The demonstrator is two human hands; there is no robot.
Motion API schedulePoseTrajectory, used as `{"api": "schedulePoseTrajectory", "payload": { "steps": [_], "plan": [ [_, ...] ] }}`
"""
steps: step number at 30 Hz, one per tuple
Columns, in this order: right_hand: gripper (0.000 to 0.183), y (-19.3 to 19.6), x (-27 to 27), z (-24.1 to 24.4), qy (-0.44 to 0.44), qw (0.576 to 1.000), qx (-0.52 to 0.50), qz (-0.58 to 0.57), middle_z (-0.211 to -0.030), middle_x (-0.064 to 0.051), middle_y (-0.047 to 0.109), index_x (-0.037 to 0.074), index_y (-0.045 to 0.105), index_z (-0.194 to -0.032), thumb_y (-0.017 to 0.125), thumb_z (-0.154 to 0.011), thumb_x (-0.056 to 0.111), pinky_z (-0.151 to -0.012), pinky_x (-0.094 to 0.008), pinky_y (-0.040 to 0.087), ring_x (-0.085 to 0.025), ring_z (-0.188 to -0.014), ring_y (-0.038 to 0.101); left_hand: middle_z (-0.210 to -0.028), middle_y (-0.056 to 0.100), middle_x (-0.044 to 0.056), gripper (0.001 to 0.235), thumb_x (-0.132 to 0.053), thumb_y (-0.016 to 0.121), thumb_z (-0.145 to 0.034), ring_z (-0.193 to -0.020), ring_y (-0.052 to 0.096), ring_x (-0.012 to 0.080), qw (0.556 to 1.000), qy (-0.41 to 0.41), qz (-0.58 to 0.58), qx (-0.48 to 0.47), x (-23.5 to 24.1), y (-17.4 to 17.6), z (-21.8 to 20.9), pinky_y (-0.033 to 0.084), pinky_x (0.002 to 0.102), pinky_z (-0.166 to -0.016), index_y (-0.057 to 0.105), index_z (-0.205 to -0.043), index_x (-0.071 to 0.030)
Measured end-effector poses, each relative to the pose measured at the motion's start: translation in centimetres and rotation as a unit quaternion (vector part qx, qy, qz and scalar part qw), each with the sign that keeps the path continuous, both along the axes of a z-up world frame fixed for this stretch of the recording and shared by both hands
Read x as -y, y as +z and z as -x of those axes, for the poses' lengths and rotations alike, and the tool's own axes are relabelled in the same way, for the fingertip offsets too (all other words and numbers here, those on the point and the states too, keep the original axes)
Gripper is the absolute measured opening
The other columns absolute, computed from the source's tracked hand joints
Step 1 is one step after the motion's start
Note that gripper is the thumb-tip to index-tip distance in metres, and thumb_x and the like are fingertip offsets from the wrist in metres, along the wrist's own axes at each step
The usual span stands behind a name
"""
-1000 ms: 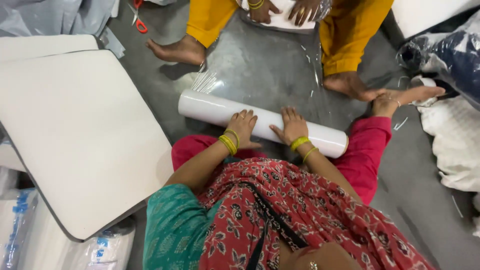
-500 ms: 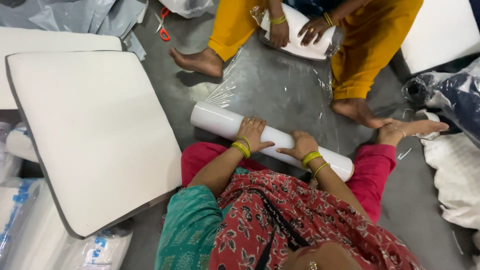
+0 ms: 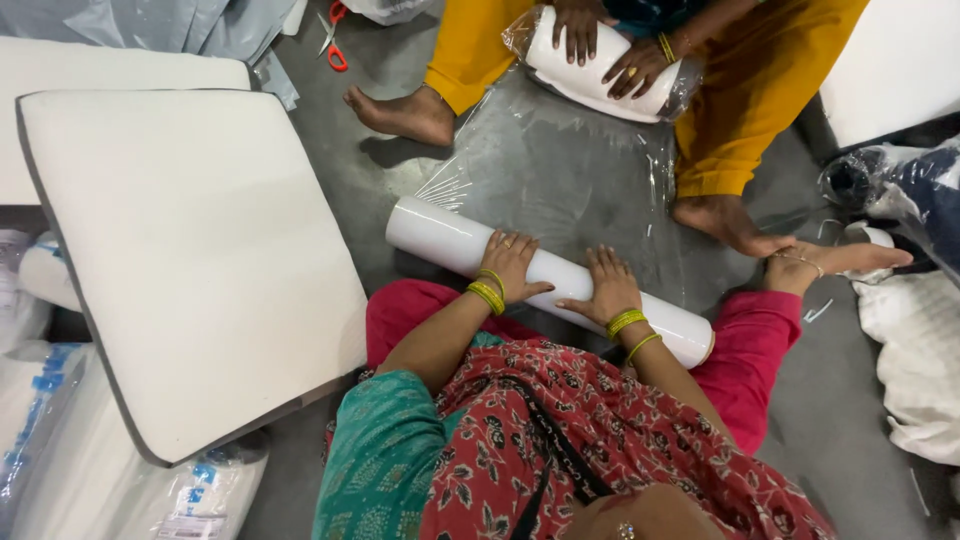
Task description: The person sits on the floor and wraps a cylindrical foam roll in clear plastic film, rolling the foam back and forth across the plastic sheet to wind the film around it, then sets the wrapped roll aside with other finished rolls.
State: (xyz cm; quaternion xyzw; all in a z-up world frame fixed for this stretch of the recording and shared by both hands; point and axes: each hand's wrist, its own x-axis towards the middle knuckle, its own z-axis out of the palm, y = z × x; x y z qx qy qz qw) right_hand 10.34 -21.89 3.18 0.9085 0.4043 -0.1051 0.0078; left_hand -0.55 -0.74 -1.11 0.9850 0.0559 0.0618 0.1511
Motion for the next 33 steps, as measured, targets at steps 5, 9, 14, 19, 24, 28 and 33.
{"api": "schedulePoseTrajectory", "payload": {
  "steps": [5, 9, 14, 19, 24, 28, 33],
  "plan": [
    [0.129, 0.1, 0.0, 0.2, -0.013, 1.0, -0.02, -0.009, -0.16, -0.019, 0.037, 0.005, 0.032, -0.157, 0.067, -0.064, 0.088, -0.119, -0.048, 0.031, -0.033, -0.15, 0.032, -0.149, 0.051, 0.014, 0.101, -0.079, 0.062, -0.077, -0.145, 0.039, 0.0345, 1.0, 0.003, 0.003, -0.011, -0.1, 0.4, -0.1, 0.014, 0.056, -0.122, 0.053, -0.146, -0.006],
    [0.123, 0.3, 0.3, 0.6, -0.011, 0.999, -0.034, -0.03, -0.158, -0.016, 0.041, 0.006, 0.037, -0.155, 0.068, -0.066, 0.085, -0.116, -0.046, 0.035, -0.032, -0.149, 0.034, -0.149, 0.051, 0.014, 0.102, -0.079, 0.063, -0.076, -0.144, 0.039, 0.0345, 1.0, 0.005, 0.007, -0.01, 0.1, -0.2, 0.1, 0.014, 0.057, -0.121, 0.052, -0.145, -0.005],
    [0.113, 0.3, 0.3, 0.8, -0.011, 0.998, -0.032, -0.062, -0.153, -0.017, 0.049, 0.007, 0.047, -0.149, 0.069, -0.068, 0.082, -0.113, -0.044, 0.04, -0.033, -0.143, 0.044, -0.149, 0.053, 0.014, 0.102, -0.08, 0.062, -0.076, -0.145, 0.04, 0.0347, 1.0, 0.007, 0.008, -0.01, 0.1, -0.1, 0.0, 0.016, 0.058, -0.122, 0.053, -0.145, -0.005],
    [0.111, 0.3, 0.1, 0.6, -0.008, 0.997, -0.028, -0.073, -0.152, -0.017, 0.051, 0.008, 0.049, -0.148, 0.069, -0.067, 0.081, -0.113, -0.044, 0.04, -0.032, -0.141, 0.048, -0.149, 0.053, 0.014, 0.102, -0.08, 0.063, -0.075, -0.144, 0.041, 0.0348, 1.0, 0.005, 0.008, 0.0, -0.1, -0.6, -0.1, 0.016, 0.058, -0.121, 0.053, -0.144, -0.005],
    [0.111, 0.0, 0.4, 0.7, -0.01, 0.997, -0.03, -0.07, -0.151, -0.018, 0.051, 0.008, 0.049, -0.148, 0.069, -0.068, 0.082, -0.114, -0.044, 0.039, -0.034, -0.141, 0.048, -0.151, 0.053, 0.014, 0.101, -0.079, 0.063, -0.076, -0.145, 0.04, 0.0339, 1.0, 0.003, 0.009, 0.0, 0.0, -0.6, -0.1, 0.015, 0.057, -0.123, 0.053, -0.145, -0.006],
    [0.113, 0.3, 0.3, 0.8, -0.007, 0.997, -0.028, -0.069, -0.152, -0.019, 0.05, 0.008, 0.048, -0.149, 0.068, -0.068, 0.083, -0.114, -0.044, 0.039, -0.035, -0.141, 0.047, -0.151, 0.049, 0.014, 0.103, -0.08, 0.062, -0.076, -0.145, 0.038, 0.0337, 1.0, 0.003, 0.006, -0.025, 0.2, -0.2, 0.0, 0.013, 0.057, -0.122, 0.05, -0.147, -0.005],
    [0.116, 0.5, 0.2, 0.7, -0.012, 0.997, -0.034, -0.064, -0.154, -0.019, 0.047, 0.006, 0.046, -0.15, 0.068, -0.067, 0.083, -0.112, -0.044, 0.039, -0.034, -0.139, 0.048, -0.152, 0.049, 0.012, 0.102, -0.079, 0.063, -0.076, -0.146, 0.036, 0.034, 0.999, 0.011, 0.006, -0.032, 0.1, 0.0, 0.0, 0.012, 0.056, -0.123, 0.049, -0.147, -0.006]
  ]
}}
